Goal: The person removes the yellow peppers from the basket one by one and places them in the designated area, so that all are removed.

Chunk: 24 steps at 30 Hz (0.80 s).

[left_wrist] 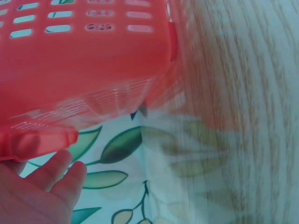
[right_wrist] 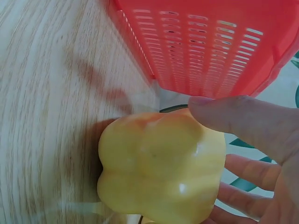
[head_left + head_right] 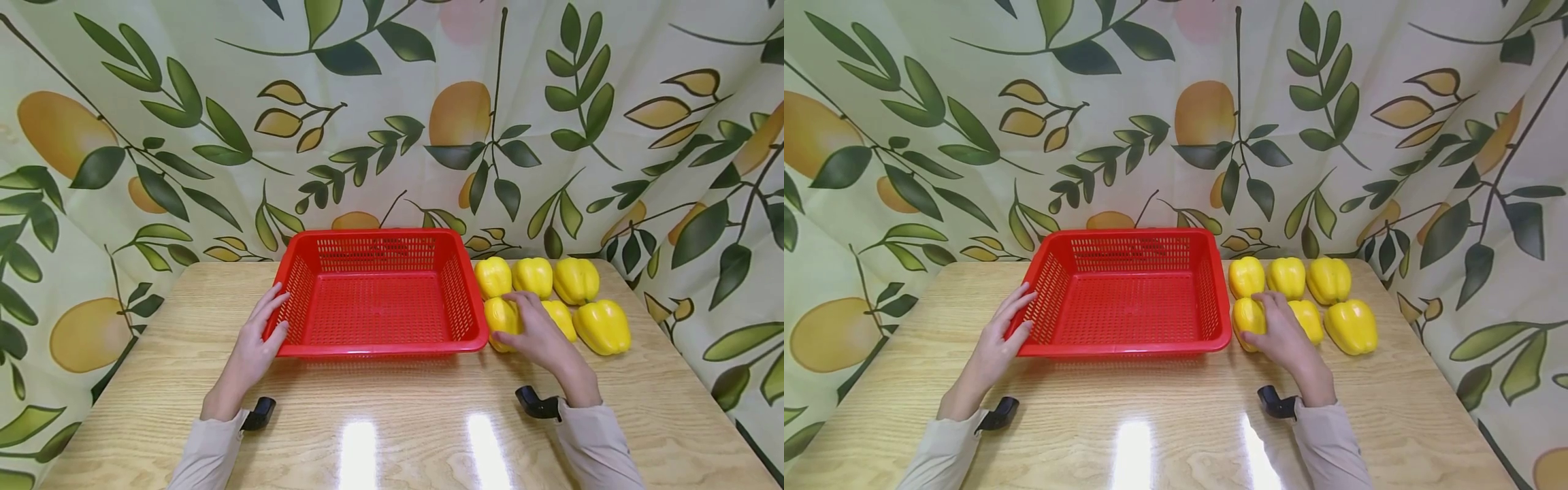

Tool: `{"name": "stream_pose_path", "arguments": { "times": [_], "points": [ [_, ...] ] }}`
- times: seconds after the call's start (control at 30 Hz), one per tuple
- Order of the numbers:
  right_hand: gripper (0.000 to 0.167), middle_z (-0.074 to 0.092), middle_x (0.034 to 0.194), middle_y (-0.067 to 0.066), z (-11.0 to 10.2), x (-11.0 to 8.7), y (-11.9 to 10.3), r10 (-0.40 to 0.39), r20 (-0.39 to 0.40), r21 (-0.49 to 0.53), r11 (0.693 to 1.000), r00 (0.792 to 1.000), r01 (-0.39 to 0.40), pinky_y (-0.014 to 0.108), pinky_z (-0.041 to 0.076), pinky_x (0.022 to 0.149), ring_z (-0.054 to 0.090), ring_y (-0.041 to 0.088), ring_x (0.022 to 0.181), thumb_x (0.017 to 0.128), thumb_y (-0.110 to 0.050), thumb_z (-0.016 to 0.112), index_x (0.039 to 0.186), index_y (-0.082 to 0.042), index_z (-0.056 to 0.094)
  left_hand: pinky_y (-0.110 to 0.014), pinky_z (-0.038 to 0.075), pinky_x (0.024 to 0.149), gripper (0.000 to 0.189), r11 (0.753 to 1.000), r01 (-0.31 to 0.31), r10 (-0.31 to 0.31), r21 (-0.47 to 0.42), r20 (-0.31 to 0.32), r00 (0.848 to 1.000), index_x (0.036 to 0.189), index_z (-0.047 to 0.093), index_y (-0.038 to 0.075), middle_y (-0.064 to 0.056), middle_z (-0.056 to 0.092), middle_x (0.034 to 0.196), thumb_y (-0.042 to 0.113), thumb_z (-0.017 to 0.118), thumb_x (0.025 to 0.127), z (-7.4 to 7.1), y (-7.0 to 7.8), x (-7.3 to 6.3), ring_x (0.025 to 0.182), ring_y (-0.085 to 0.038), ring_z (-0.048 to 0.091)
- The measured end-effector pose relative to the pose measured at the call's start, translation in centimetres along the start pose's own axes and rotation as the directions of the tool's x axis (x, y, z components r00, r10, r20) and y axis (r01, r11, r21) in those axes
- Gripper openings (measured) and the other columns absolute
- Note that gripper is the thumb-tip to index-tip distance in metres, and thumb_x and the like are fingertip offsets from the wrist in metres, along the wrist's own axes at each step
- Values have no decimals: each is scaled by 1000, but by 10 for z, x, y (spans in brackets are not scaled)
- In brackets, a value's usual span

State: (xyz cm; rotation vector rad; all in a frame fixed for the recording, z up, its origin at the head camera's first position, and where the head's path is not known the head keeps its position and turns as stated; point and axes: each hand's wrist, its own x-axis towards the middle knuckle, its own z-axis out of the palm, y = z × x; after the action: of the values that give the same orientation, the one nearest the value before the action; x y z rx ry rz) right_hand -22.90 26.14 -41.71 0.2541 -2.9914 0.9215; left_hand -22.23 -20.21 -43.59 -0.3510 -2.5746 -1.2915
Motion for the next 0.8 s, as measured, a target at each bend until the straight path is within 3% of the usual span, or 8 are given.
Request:
{"name": "stream_pose_path", "arguments": {
  "times": [0.6, 0.7, 0.8],
  "points": [
    [69, 37, 145, 31, -1, -3, 1, 10, 7, -14, 1000, 1000, -9, 67, 35, 108, 40, 49, 130, 87, -24, 75, 141, 5, 43, 3, 22, 100, 49, 999, -46, 46, -21, -2, 999, 144, 48, 2, -11, 30, 161, -1, 51, 95, -2, -2, -1, 147, -38, 29],
    [69, 37, 144, 31, -2, -3, 1, 9, 8, -18, 1000, 1000, -9, 67, 35, 108, 41, 49, 129, 87, -24, 75, 140, 6, 43, 1, 27, 98, 50, 1000, -25, 25, -5, 19, 1000, 145, 47, 4, -9, 29, 162, 1, 51, 95, -3, 0, -1, 147, -37, 30],
    [69, 38, 144, 31, -2, -4, 2, 6, 10, -18, 1000, 1000, -6, 67, 36, 108, 42, 49, 129, 87, -24, 75, 140, 6, 44, -15, 39, 104, 51, 1000, -2, 1, 16, 38, 999, 146, 46, 6, -8, 28, 163, 2, 52, 96, -4, 1, -1, 147, -35, 31]
  ]
}}
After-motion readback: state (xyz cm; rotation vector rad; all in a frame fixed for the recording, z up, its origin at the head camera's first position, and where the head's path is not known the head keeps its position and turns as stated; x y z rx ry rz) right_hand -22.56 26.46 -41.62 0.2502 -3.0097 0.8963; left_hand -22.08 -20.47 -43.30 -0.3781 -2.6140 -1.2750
